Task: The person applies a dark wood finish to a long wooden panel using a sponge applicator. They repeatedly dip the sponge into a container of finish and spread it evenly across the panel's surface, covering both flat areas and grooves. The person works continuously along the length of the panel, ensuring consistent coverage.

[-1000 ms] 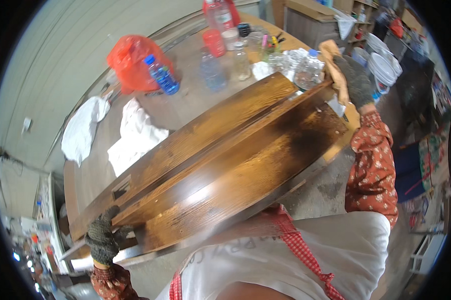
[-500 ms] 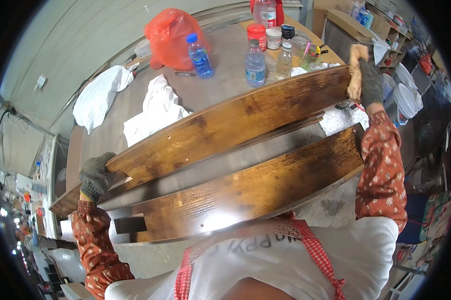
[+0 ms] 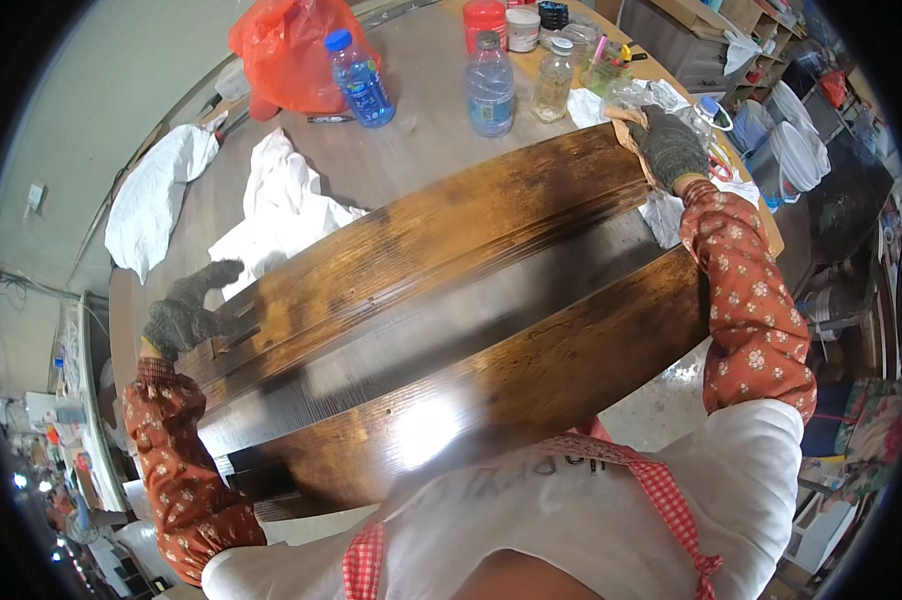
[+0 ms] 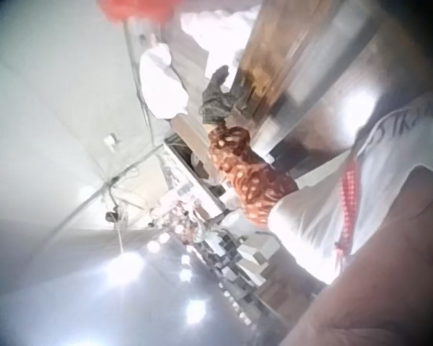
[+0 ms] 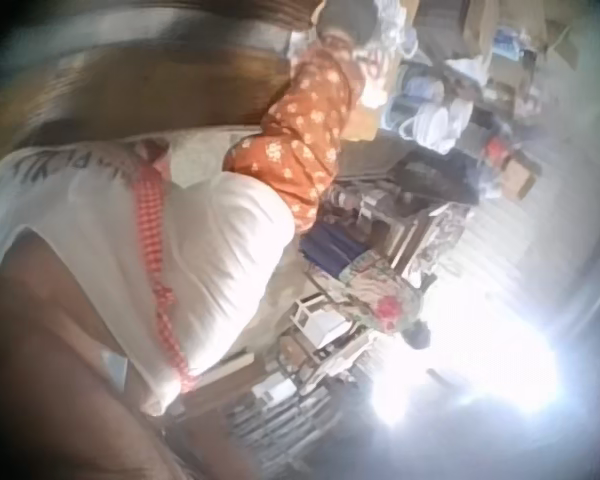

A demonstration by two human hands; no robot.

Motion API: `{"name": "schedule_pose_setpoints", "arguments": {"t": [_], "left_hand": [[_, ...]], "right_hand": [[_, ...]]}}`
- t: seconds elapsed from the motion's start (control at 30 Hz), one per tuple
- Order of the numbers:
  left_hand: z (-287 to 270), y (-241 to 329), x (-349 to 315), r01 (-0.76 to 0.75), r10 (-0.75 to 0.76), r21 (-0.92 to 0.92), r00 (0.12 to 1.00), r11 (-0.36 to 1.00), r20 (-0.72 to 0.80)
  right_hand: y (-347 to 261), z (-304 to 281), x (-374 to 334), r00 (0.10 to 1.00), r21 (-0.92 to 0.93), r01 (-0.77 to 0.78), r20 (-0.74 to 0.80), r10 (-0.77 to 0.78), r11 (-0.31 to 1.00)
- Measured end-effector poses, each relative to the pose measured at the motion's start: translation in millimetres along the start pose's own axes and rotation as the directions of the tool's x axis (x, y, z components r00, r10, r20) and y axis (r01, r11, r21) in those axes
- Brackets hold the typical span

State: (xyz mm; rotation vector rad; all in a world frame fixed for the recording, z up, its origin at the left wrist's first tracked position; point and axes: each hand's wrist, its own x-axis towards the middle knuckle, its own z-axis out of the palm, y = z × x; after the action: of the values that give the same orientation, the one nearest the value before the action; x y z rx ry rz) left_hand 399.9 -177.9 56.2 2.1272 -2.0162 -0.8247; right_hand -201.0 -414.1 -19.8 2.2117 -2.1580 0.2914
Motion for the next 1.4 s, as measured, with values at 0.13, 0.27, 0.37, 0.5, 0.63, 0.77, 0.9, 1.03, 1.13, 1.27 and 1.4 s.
{"name": "schedule_pose_setpoints", "arguments": {"t": [0.13,0.27,0.37,0.5,0.63,0.77,0.9,1.03,1.13,1.27,1.4], "left_hand": [[42,3,-3,-0.078,0.057,0.325,0.996,0.942,0.074],[53,11,-6,0.077,-0.106,0.398,0.993,0.914,0.049],[63,-11,-2,-0.083,0.086,0.42,0.996,0.904,0.013],[72,-14,-11,-0.122,0.152,0.456,0.988,0.882,-0.03],[66,2,-16,-0.038,0.041,0.431,0.999,0.901,0.003],[67,8,-12,-0.01,0.001,0.417,1.0,0.909,0.02],[67,17,-5,0.077,-0.098,0.374,0.995,0.924,0.035],[70,10,2,-0.008,-0.014,0.382,0.998,0.924,0.055],[69,14,4,-0.027,0.008,0.368,0.999,0.929,0.051],[73,-2,2,-0.099,0.09,0.333,0.995,0.938,0.042],[80,45,-9,0.02,-0.012,0.466,1.0,0.885,-0.019]], "right_hand": [[-2,-9,7,0.999,0.072,-0.041,0.007,0.041,0.997],[5,-19,11,0.871,0.387,-0.13,-0.396,0.292,0.913],[42,-28,18,0.735,0.475,-0.05,-0.578,0.354,0.879],[82,-41,-2,0.66,0.426,0.042,-0.691,0.295,0.904],[86,-83,-78,0.686,0.568,0.099,-0.634,0.358,0.817],[92,-83,-143,0.73,0.557,0.055,-0.588,0.347,0.829],[6,-78,-222,0.847,0.359,0.404,-0.493,-0.196,0.841],[-111,-28,-273,0.663,0.268,0.726,-0.518,-0.54,0.634],[-134,-42,-276,0.672,0.291,0.73,-0.465,-0.576,0.618],[-126,-51,-275,0.659,0.301,0.75,-0.415,-0.628,0.589],[-77,-54,-250,0.641,0.21,0.738,-0.513,-0.57,0.641]]}}
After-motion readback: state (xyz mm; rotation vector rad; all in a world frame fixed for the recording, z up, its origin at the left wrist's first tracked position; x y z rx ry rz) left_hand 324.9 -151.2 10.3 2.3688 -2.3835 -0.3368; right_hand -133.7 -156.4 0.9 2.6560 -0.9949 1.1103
